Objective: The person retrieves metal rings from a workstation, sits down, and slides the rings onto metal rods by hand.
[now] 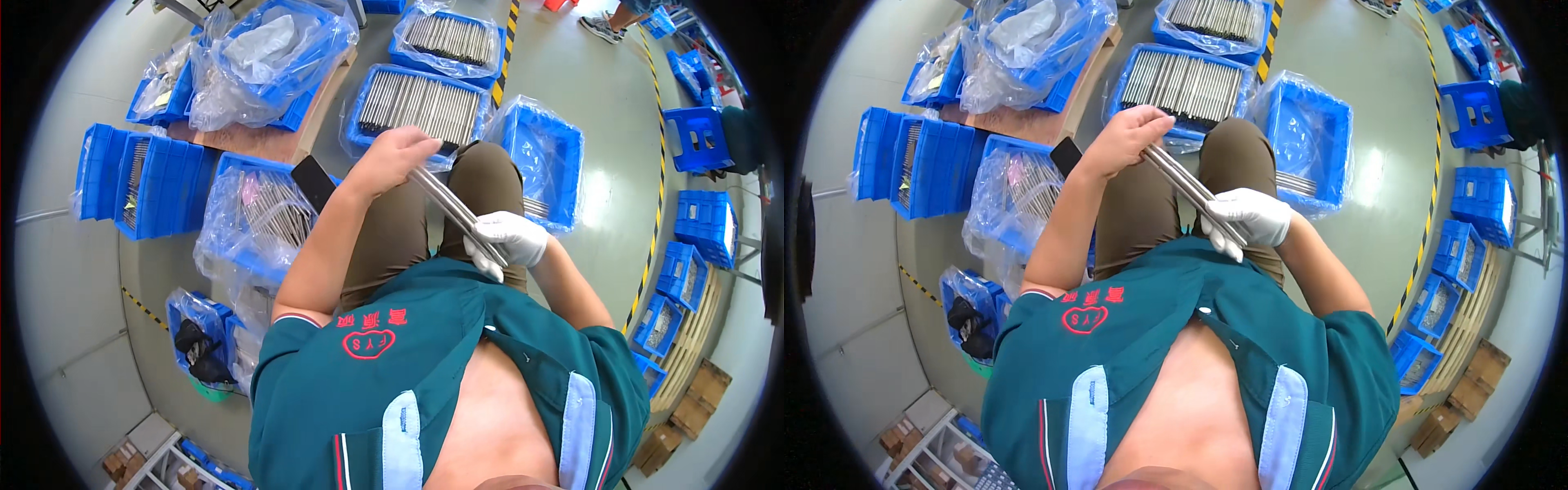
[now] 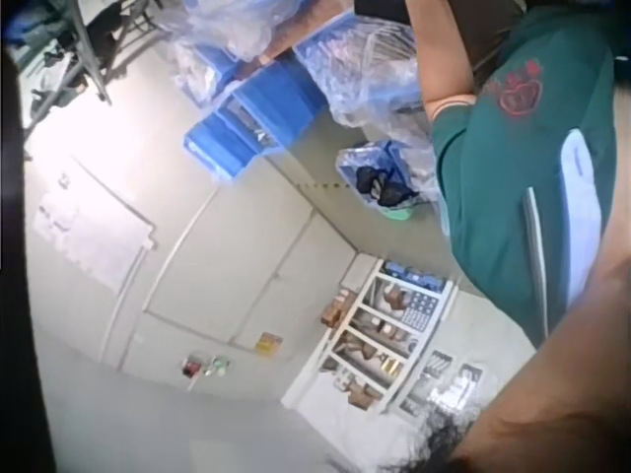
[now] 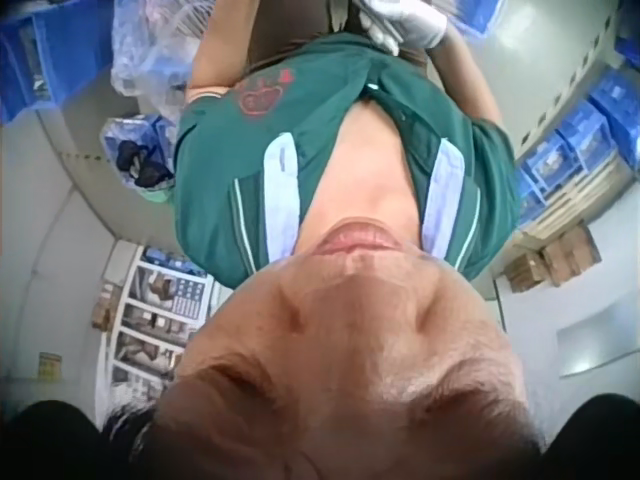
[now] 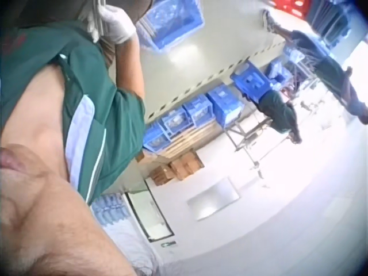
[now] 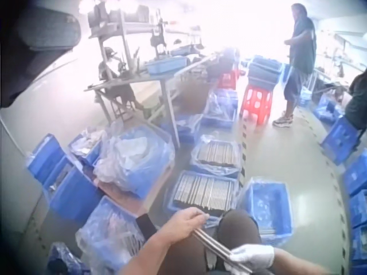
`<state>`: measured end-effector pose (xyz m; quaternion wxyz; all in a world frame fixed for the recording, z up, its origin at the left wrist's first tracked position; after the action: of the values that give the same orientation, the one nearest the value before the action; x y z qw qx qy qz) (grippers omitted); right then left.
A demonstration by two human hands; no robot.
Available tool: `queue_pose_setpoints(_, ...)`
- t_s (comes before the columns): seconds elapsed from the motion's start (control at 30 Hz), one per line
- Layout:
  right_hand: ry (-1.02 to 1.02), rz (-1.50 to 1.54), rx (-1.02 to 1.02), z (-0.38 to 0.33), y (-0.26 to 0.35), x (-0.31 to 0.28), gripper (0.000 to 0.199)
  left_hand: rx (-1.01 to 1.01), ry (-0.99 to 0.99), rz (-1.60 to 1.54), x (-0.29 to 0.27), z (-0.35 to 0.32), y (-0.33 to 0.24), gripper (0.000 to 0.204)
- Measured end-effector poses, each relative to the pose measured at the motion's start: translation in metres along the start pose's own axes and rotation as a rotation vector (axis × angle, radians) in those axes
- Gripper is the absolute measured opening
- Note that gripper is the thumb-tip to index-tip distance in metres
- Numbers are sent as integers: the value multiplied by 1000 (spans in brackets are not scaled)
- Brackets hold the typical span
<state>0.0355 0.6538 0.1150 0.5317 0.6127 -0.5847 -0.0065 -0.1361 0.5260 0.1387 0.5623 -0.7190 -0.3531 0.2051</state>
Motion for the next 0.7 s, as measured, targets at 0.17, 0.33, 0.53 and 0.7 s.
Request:
queue_pose_setpoints(0.17,269,317,-224,17,-9,24,34,123,105,206,15,11,-31,25)
queue_pose_setpoints(0.33,-65,204,-85,17,-9,22,29,299,15,267,16,9,-54,26)
queue_pose_setpoints(0.53,-781,-370,-181,-7,12,-5,26,392,-301,-148,-28,-10,-31,24)
queue_pose_setpoints(0.7,-953,-598,-285,-26,29,-10,24,173,-122,-534,-19,-29,-3,29)
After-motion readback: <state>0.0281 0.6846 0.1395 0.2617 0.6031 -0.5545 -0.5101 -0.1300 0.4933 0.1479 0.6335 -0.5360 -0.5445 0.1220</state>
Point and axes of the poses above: each hand's wrist, its own z-axis towards the middle knuckle, its own x-axis out of the palm, y = z × x, the point moved 5 cm from there along z, towards the middle knuckle, and after that the axes turned 8 degrees about -z, right-handed, at the moved point
